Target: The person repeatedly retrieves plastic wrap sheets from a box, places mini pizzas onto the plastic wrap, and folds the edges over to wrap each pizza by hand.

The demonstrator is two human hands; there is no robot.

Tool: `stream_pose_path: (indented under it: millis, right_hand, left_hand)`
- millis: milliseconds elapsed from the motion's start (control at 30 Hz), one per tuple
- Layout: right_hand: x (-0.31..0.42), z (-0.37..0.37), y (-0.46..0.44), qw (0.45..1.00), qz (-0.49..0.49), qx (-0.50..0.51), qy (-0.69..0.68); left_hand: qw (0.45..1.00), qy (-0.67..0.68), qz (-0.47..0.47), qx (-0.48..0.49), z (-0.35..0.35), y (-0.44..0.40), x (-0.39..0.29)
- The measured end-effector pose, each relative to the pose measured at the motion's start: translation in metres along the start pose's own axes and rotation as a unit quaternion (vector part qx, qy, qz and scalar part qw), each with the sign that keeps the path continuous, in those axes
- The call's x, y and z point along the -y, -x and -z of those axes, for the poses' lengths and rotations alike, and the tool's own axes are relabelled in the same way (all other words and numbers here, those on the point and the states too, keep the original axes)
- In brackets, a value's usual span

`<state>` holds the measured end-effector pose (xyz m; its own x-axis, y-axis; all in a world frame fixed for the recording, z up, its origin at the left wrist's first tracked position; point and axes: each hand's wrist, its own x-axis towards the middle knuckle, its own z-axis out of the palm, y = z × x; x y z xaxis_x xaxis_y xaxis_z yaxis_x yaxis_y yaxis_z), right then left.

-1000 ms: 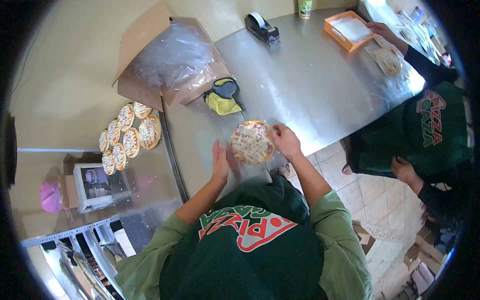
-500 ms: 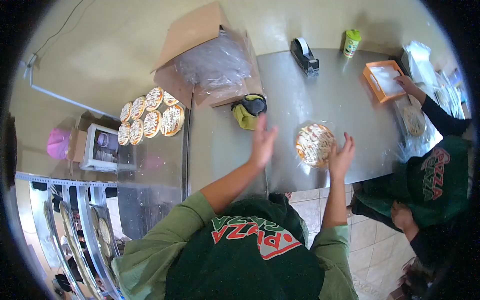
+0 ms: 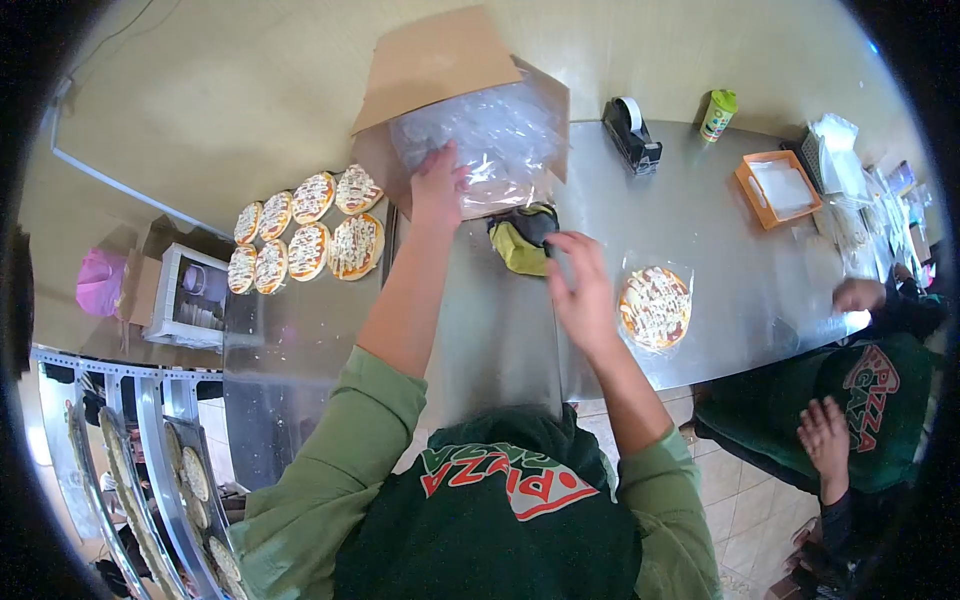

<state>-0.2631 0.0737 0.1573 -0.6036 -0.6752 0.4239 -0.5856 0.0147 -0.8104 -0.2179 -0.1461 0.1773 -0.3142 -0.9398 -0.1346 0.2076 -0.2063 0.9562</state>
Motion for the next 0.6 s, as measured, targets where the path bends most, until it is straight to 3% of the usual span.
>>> stream_pose_path:
  millis: [67, 133, 167, 267, 300, 367, 500, 600]
  right_hand:
    - [0.027, -0.027, -0.022, 0.993, 0.102, 0.041, -0.037]
    - [0.041, -0.053, -0.049, 0.983, 0.162, 0.052, -0.072]
    - [0.045, -0.064, -0.066, 0.986, 0.149, 0.051, -0.059]
    - [0.029, -0.099, -0.114, 0.989, 0.134, 0.037, 0.053]
    - [0.017, -0.112, -0.127, 0.985, 0.134, 0.030, 0.103]
    - [-0.017, -0.128, -0.154, 0.980, 0.062, 0.123, 0.145]
    - [-0.015, -0.134, -0.180, 0.946, -0.090, 0.240, 0.201]
    - [-0.018, -0.152, -0.196, 0.915, -0.115, 0.277, 0.270]
  left_hand:
    - [0.996, 0.065, -0.010, 0.060, 0.011, -0.010, 0.012]
    - [0.996, 0.068, -0.018, 0.055, 0.024, 0.015, -0.008]
    - [0.996, 0.068, -0.023, 0.052, 0.035, 0.029, -0.016]
    - [0.957, -0.165, -0.237, 0.030, 0.083, 0.046, -0.011]
    - [0.936, -0.181, -0.301, 0.017, 0.089, 0.061, -0.029]
    - [0.929, -0.116, -0.348, 0.041, 0.105, 0.079, -0.049]
    - [0.953, 0.126, -0.235, 0.144, 0.148, 0.102, -0.077]
    - [0.976, 0.195, -0.075, 0.062, 0.171, 0.110, -0.085]
